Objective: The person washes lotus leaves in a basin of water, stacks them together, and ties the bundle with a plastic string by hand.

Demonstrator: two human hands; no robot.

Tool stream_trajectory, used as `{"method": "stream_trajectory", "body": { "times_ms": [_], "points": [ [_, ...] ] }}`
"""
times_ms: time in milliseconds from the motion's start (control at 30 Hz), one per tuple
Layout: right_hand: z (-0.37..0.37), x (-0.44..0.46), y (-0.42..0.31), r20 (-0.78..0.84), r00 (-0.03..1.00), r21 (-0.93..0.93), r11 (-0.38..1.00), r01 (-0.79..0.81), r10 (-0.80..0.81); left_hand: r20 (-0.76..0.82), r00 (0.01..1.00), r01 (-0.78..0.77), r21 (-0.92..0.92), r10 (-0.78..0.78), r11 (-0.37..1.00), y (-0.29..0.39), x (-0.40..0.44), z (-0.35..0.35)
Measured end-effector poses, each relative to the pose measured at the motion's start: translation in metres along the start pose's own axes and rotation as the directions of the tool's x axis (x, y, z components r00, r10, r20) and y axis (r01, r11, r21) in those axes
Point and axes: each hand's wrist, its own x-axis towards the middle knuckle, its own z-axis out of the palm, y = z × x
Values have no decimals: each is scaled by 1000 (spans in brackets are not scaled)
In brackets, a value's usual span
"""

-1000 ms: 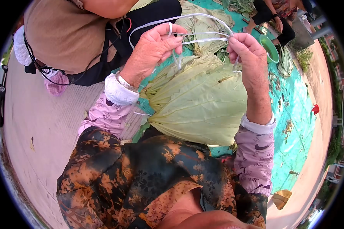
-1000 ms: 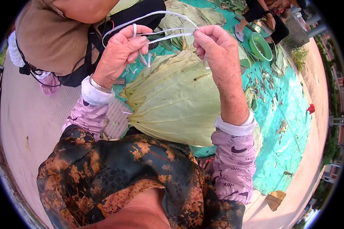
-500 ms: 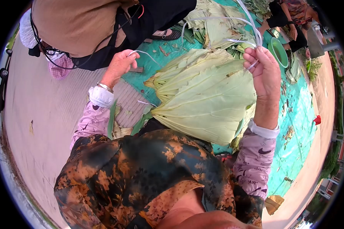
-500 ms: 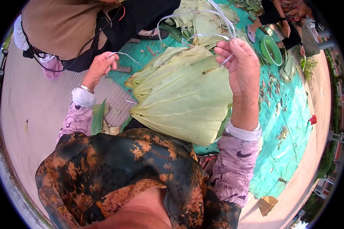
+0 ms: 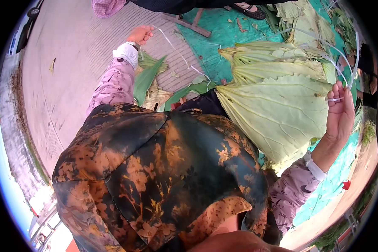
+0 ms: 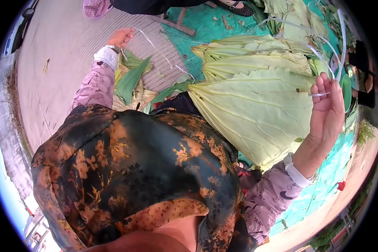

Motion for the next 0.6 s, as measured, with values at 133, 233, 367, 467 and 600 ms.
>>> {"method": "stream_trajectory", "body": {
  "times_ms": [133, 233, 367, 467, 600],
  "points": [
    [0, 0, 1, 20, 1000, -9, 1000, 11, -10, -325, 946, -101, -227, 22, 969, -1, 16, -47],
    [-3, 2, 1, 28, 1000, -9, 1000, -2, 2, -523, 844, -285, -252, 117, 925, 25, 5, -65],
    [-2, 2, 2, 36, 999, 7, 1000, -17, 16, -675, 704, -482, -229, 219, 846, 49, -7, -66],
    [2, 1, 2, 7, 1000, -3, 1000, -9, 9, -702, 678, -491, -212, 218, 845, 48, 0, -63],
    [4, 1, 3, 10, 1000, 14, 1000, -16, 16, -646, 709, -396, -33, 283, 918, 0, 22, -34]
  ]
}}
